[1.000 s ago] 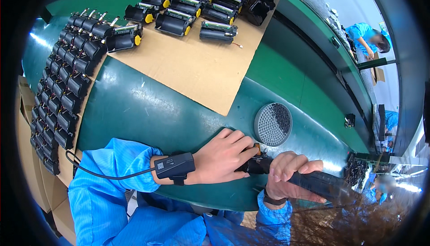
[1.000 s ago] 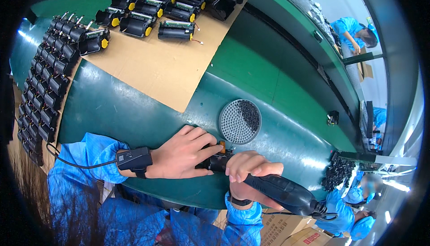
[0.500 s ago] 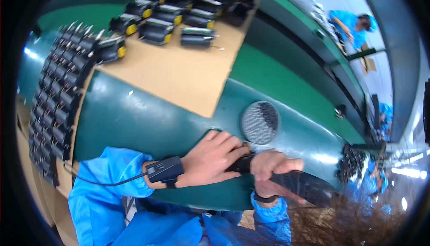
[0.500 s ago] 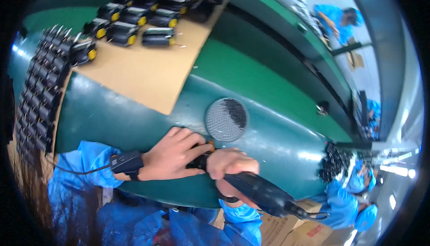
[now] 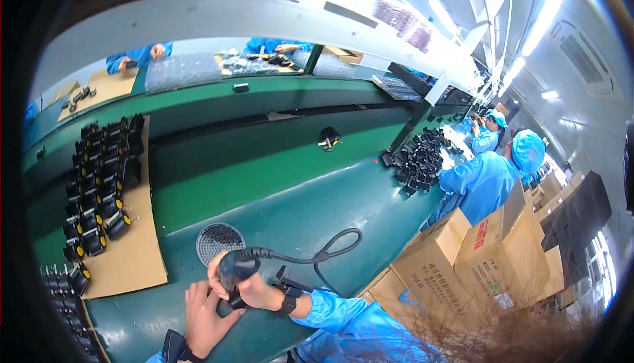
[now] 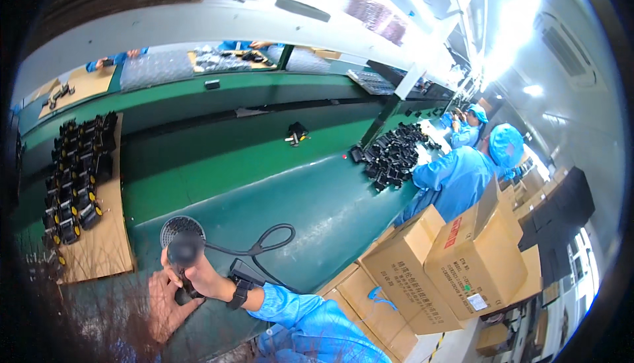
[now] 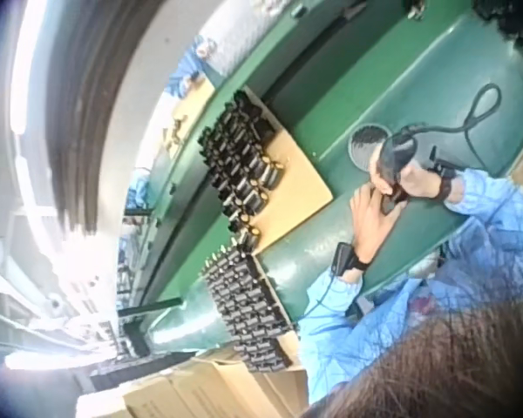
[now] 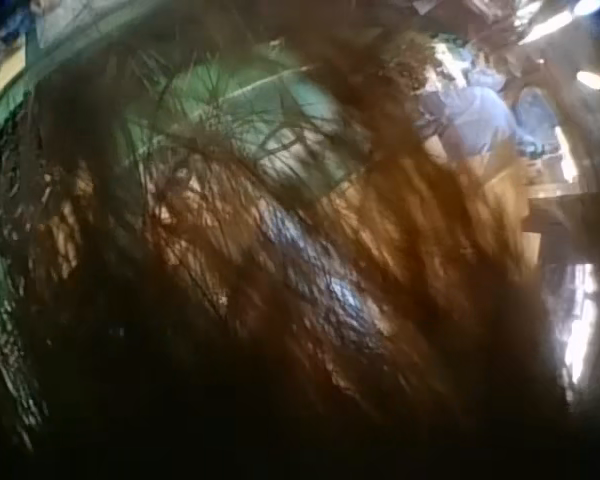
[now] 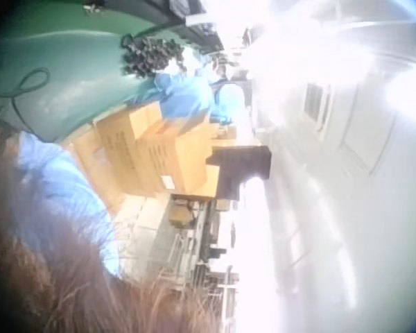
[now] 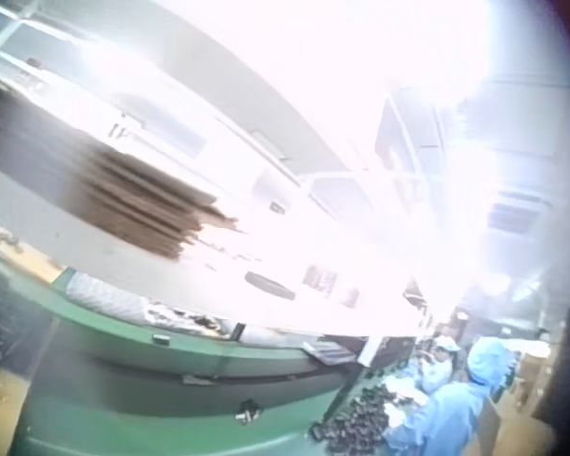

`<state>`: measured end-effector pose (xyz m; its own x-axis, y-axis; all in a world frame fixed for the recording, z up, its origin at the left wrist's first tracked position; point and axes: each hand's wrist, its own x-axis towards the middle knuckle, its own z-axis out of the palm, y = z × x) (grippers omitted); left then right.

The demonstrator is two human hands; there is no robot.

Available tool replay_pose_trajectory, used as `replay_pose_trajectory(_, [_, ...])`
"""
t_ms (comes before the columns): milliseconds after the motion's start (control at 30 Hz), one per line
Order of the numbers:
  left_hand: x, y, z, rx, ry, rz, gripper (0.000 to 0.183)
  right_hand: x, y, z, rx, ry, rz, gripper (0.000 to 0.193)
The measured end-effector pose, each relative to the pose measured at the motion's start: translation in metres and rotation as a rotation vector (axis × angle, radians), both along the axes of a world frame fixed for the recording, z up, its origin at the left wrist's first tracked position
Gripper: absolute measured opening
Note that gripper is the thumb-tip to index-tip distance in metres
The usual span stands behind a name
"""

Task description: The person uses a handheld electric screwdriver to fasten a small part onto a cylindrical assembly and then places the finished unit into a cardboard box.

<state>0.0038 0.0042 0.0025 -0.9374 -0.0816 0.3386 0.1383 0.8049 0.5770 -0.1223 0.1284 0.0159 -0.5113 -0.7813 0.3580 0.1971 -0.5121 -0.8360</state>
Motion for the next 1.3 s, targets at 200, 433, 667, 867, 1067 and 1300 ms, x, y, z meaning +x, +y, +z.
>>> replay_pose_trajectory(200, [0.001,0.002,-0.007,0.030,0.025,-0.016,0.063,-0.034,0.020,0.029,-0.229,-0.079,-0.195,0.088])
replay_pose_trajectory(433, [0.007,0.004,0.028,0.197,0.014,-0.034,0.067,-0.106,0.069,0.011,-0.174,-0.002,-0.396,0.084])
replay_pose_trajectory(667, [0.078,-0.044,0.036,0.052,-0.107,0.194,0.057,-0.105,0.075,-0.002,-0.119,-0.331,-0.478,0.081])
replay_pose_trajectory(867, [0.061,-0.013,0.056,-0.219,-0.215,0.096,0.056,-0.101,0.099,0.021,-0.048,-0.437,-0.741,0.073])
replay_pose_trajectory(1067, [0.105,0.000,0.037,-0.023,-0.153,0.230,0.065,-0.113,0.087,-0.005,-0.172,-0.412,-0.595,0.068])
replay_pose_trajectory(1300, [0.239,-0.029,0.085,0.172,0.044,0.832,0.082,-0.109,0.064,-0.004,-0.117,-0.370,-0.641,0.068])
